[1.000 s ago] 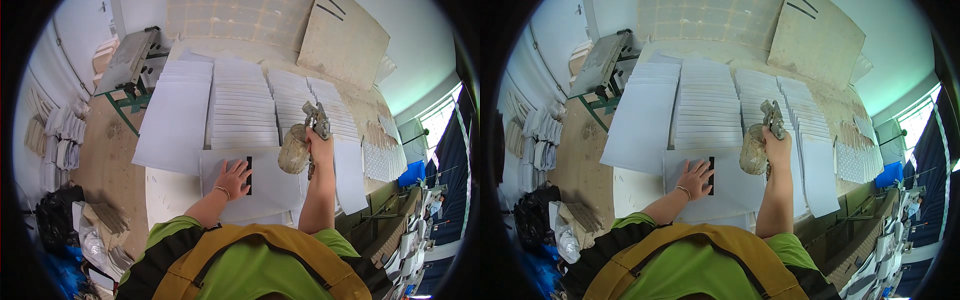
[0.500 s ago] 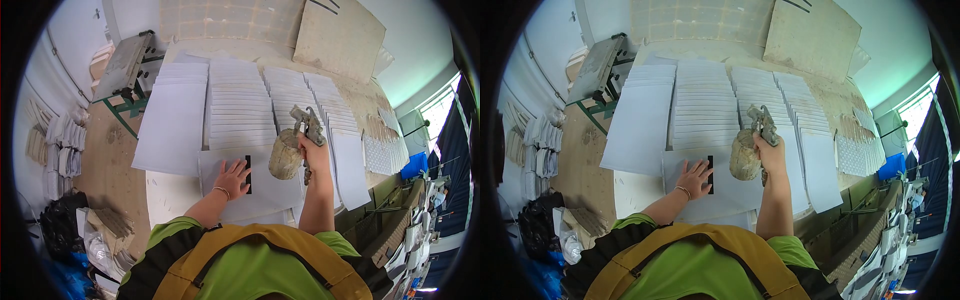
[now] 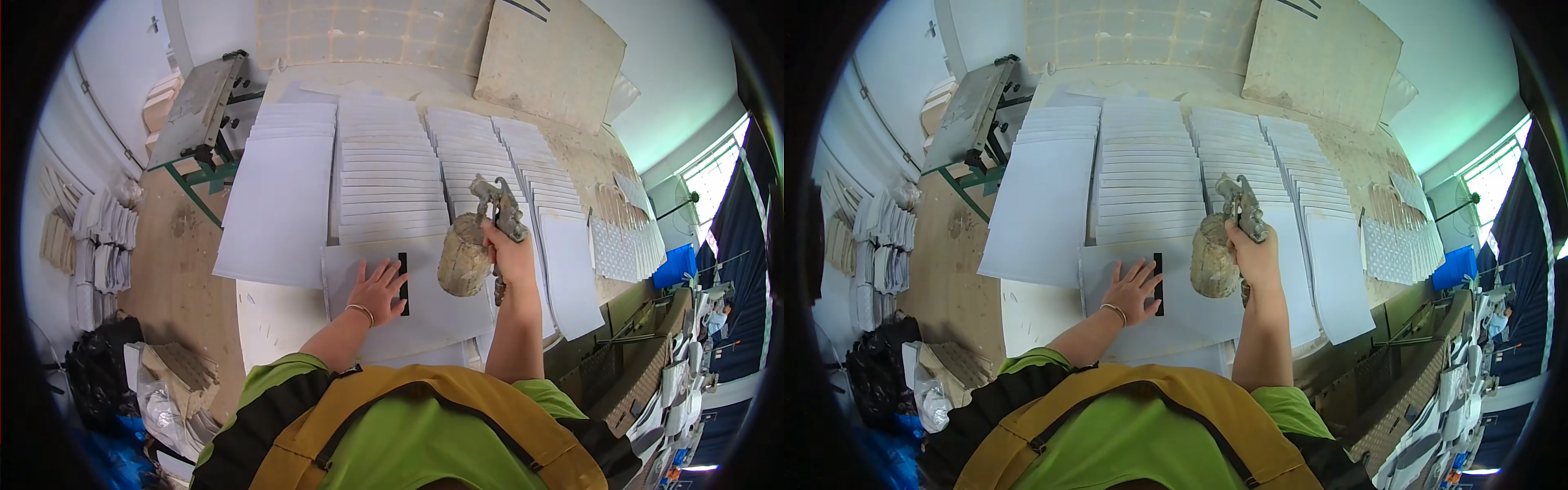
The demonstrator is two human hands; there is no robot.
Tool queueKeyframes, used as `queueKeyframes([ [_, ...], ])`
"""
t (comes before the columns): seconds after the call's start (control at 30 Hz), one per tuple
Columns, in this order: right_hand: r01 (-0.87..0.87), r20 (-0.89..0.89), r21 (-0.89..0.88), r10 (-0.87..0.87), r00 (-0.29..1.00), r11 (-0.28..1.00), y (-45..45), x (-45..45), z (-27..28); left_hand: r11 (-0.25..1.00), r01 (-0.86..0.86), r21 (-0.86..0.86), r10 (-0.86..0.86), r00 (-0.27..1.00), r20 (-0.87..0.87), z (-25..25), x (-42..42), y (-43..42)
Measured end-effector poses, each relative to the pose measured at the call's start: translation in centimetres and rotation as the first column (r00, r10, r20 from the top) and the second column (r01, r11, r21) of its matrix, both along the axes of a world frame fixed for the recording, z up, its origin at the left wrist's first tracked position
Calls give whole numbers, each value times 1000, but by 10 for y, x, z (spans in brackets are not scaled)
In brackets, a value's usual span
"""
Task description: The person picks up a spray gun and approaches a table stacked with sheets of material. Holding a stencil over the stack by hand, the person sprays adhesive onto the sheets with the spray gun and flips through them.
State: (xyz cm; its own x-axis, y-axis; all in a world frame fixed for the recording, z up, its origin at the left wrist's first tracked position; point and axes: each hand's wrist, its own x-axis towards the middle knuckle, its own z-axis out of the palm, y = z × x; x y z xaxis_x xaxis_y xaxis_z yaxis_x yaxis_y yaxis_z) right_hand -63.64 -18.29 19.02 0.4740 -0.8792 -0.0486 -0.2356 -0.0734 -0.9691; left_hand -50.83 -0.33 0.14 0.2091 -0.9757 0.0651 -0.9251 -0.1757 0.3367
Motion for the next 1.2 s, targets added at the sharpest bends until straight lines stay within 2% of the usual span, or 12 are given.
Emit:
queueKeyframes([
  [0.1, -18, 31, 34, 17, 999, 999, 0, 0, -3, 1000, -4, -5, 4, 1000, 6, 0, 2, 0],
  [0.2, 43, 20, -37, -43, 999, 998, -2, -5, -2, 1000, -4, -8, 4, 1000, 6, 0, 0, 0],
  [0.37, 31, -38, -45, -32, 999, 999, 1, -8, 5, 1000, -1, 11, 1, 1000, 20, 3, 1, 0],
  [0.47, -100, -9, 54, 100, 995, 994, 9, -3, 6, 1000, -1, 20, 1, 1000, 18, 3, 1, 0],
  [0.63, -86, 46, 100, 81, 996, 991, 14, -1, 8, 1000, -9, 25, 9, 1000, 26, 3, 0, 0],
  [0.73, 1, 27, -3, -1, 1000, 1000, 8, -6, 6, 1000, -14, 14, 14, 1000, 23, 2, 0, 0],
  [0.9, 9, -16, -53, -10, 1000, 999, 10, -8, 9, 1000, -13, 14, 13, 1000, 13, 2, 0, 0],
  [1.13, -209, -9, 89, 210, 978, 974, 26, -1, 15, 1000, -17, 9, 17, 999, 27, 2, 1, 0],
  [1.2, -196, -12, 88, 198, 980, 977, 22, -4, 11, 1000, -17, 10, 16, 1000, 24, 2, 1, 0],
])
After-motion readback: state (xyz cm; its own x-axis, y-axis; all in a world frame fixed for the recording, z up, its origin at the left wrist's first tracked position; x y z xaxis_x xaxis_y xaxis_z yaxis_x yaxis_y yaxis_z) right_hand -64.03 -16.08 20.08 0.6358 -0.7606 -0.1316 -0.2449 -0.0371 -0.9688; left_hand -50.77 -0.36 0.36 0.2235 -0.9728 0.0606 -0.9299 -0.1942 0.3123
